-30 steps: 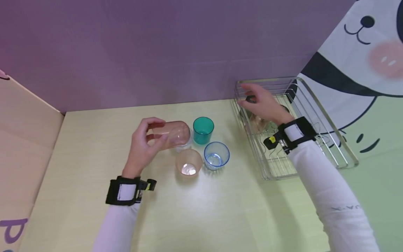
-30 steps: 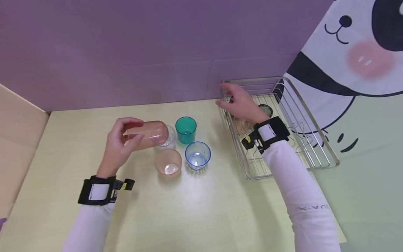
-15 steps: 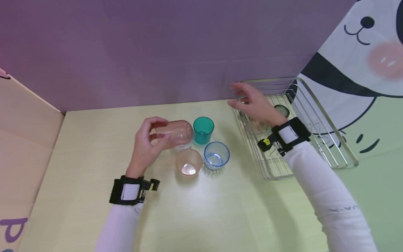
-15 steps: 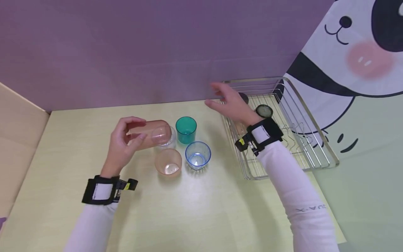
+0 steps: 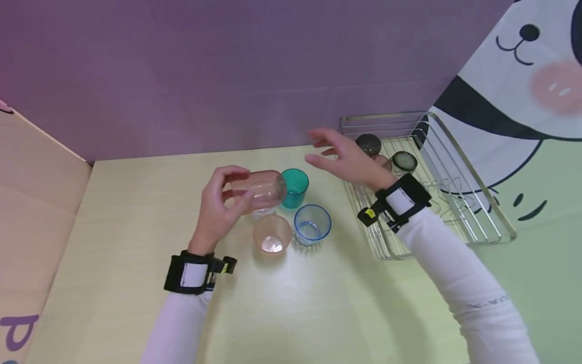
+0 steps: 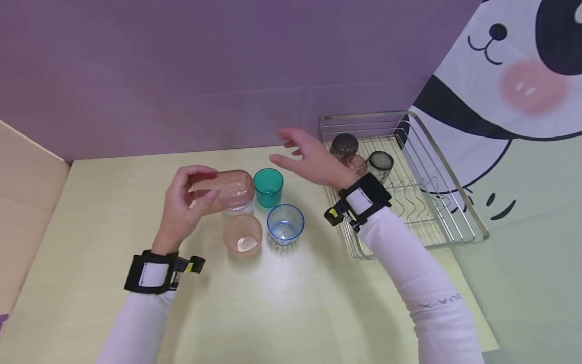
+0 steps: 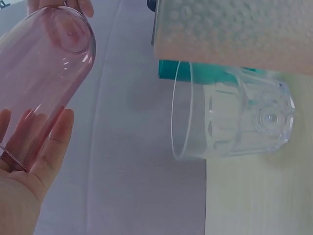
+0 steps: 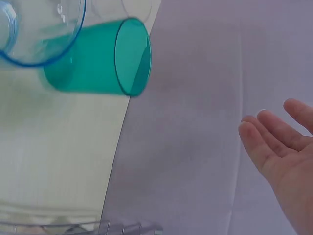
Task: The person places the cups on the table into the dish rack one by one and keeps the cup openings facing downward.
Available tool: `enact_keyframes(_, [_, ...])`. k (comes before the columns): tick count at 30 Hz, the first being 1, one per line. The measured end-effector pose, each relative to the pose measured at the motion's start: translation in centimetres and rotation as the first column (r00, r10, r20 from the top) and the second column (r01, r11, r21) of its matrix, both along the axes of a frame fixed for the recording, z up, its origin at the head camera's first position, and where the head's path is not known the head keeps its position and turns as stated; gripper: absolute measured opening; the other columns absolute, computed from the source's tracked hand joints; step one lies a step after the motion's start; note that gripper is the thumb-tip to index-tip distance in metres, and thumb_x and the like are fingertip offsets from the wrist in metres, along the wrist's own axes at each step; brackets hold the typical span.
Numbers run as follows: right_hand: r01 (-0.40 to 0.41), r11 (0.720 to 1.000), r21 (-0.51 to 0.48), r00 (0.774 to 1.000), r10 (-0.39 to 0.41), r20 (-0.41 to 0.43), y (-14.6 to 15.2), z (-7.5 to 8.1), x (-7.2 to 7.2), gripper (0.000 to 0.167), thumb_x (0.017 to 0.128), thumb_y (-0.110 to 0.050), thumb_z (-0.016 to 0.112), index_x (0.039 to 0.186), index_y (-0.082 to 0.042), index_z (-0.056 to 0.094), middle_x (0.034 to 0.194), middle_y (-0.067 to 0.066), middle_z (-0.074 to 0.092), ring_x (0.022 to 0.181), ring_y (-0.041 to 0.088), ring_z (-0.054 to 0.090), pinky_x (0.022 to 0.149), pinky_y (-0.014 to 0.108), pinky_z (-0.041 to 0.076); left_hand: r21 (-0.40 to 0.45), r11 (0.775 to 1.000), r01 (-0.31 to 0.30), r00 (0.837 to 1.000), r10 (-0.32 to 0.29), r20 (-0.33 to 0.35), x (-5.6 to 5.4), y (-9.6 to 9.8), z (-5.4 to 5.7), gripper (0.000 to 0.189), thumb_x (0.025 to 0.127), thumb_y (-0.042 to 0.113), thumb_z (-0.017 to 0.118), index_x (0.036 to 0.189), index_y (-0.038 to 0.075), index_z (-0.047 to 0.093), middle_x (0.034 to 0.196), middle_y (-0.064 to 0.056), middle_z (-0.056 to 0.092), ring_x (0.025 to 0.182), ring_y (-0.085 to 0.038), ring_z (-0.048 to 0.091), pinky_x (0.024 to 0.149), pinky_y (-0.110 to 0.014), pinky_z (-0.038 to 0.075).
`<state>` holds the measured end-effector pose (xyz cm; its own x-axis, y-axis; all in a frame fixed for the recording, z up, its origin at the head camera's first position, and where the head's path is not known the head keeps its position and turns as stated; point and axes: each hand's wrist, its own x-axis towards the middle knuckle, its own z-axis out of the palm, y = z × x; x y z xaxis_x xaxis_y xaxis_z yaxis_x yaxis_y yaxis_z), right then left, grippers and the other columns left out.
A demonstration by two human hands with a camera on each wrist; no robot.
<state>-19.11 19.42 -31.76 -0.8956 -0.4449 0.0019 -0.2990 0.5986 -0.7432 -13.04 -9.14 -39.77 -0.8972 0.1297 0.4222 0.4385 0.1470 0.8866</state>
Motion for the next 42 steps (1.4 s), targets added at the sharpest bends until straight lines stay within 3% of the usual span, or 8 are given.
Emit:
enact_keyframes(8, [-0.087,0.996,-0.027,0.996,0.087,0.01,-1.7,-0.2,0.7,0.059,0.097,-0.029,0.061,0.149,-0.009,0.039,0.15,0.009,0.046,0.132,0.026,0.05,0.11,0.044,0.045,0.051,0.998,0.045,0.999,-0.044,-0.018,-0.1,0.7,0.4,0.049,0.083,0.01,0.067,0.126,-0.007,0.049,0.123,-0.021,0.058,0.107,-0.015,0.056,0.082,-0.018,0.056])
enact_keyframes(18, [-0.193,0.981,-0.023,0.98,0.194,0.048,-3.3,-0.5,1.4,0.056,0.101,-0.034,0.053,0.15,-0.014,0.037,0.145,0.009,0.05,0.13,0.023,0.053,0.108,0.041,0.047,0.054,0.997,0.06,0.998,-0.058,-0.033,-0.1,1.1,0.6,0.05,0.082,0.009,0.067,0.126,-0.007,0.049,0.125,-0.021,0.058,0.11,-0.018,0.056,0.085,-0.018,0.055])
enact_keyframes(23, [-0.241,0.97,-0.029,0.967,0.242,0.076,-3.9,-0.7,1.8,0.063,0.099,-0.049,0.052,0.151,-0.017,0.036,0.149,0.007,0.048,0.132,0.02,0.051,0.107,0.04,0.047,0.065,0.995,0.072,0.996,-0.068,-0.062,0.1,1.1,0.7,0.051,0.082,0.009,0.067,0.126,-0.009,0.048,0.124,-0.023,0.057,0.109,-0.016,0.055,0.086,-0.018,0.055])
enact_keyframes(28, [-0.273,0.961,-0.049,0.96,0.276,0.051,-4.1,-0.9,1.8,0.077,0.093,-0.064,0.05,0.151,-0.015,0.037,0.151,0.007,0.046,0.132,0.019,0.051,0.107,0.038,0.047,0.078,0.993,0.092,0.993,-0.085,-0.087,0.1,1.2,1.0,0.052,0.081,0.007,0.067,0.126,-0.01,0.048,0.124,-0.023,0.056,0.109,-0.015,0.054,0.087,-0.018,0.055])
enact_keyframes(36, [-0.31,0.948,-0.064,0.949,0.313,0.034,-4.3,-0.9,1.9,0.068,0.097,-0.053,0.054,0.15,-0.014,0.038,0.148,0.008,0.049,0.127,0.019,0.055,0.105,0.036,0.049,0.095,0.99,0.1,0.991,-0.09,-0.1,0.0,1.4,1.3,0.052,0.082,0.008,0.065,0.127,-0.01,0.047,0.126,-0.024,0.055,0.111,-0.018,0.054,0.09,-0.02,0.055])
enact_keyframes(42, [-0.326,0.942,-0.08,0.942,0.33,0.055,-4.7,-1.0,2.1,0.073,0.096,-0.06,0.05,0.151,-0.014,0.036,0.143,0.006,0.053,0.124,0.017,0.056,0.103,0.034,0.05,0.113,0.989,0.1,0.989,-0.086,-0.119,0.0,1.6,1.3,0.052,0.082,0.006,0.065,0.127,-0.011,0.046,0.126,-0.024,0.055,0.112,-0.019,0.055,0.089,-0.025,0.056])
